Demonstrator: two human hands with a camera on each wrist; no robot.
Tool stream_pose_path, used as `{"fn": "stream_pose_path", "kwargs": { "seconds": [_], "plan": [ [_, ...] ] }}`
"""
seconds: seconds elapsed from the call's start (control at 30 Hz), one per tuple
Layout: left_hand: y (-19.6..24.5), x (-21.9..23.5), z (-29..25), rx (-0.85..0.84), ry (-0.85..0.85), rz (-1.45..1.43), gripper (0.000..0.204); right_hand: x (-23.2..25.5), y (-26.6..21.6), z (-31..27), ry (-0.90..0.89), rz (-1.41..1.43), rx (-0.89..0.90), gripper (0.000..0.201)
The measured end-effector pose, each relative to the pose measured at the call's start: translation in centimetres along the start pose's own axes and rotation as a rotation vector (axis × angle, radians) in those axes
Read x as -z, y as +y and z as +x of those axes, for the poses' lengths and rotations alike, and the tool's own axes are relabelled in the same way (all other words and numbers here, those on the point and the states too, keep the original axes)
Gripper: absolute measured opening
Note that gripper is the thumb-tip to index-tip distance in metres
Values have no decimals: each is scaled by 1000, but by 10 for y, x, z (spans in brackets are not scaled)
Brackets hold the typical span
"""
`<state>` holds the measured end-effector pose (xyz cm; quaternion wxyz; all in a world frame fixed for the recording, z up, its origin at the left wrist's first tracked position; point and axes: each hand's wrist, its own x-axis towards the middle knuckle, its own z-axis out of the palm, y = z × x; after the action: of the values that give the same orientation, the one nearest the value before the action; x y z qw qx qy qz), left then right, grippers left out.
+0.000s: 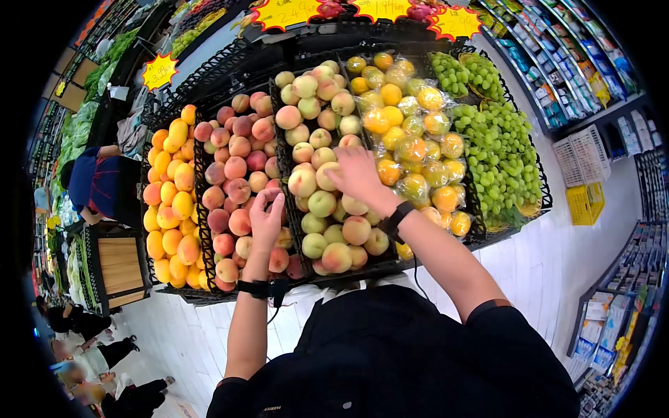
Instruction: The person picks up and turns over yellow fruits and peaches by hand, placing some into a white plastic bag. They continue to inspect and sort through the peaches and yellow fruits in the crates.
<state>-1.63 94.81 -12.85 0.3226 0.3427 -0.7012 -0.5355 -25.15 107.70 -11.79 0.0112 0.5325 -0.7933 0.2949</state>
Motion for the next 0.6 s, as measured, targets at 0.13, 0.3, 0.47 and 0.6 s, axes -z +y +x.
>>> {"fn": "stream_pose_path", "kwargs": {
  "seconds": [0.13, 0.3, 0.47, 0.6],
  "plan": [
    [16, -14, 1, 40, -11, -4, 20, 32, 28, 8, 21, 230, -47, 37],
    [30, -20, 24, -74, -25, 219, 39, 54, 27, 11, -43, 415, -195, 29],
    [33, -13, 102, -48, -87, 401, 71, 18, 34, -1, -89, 422, -240, 30],
    [17, -22, 177, -132, -115, 835, 84, 29, 18, -3, -102, 428, -231, 36]
  ]
}}
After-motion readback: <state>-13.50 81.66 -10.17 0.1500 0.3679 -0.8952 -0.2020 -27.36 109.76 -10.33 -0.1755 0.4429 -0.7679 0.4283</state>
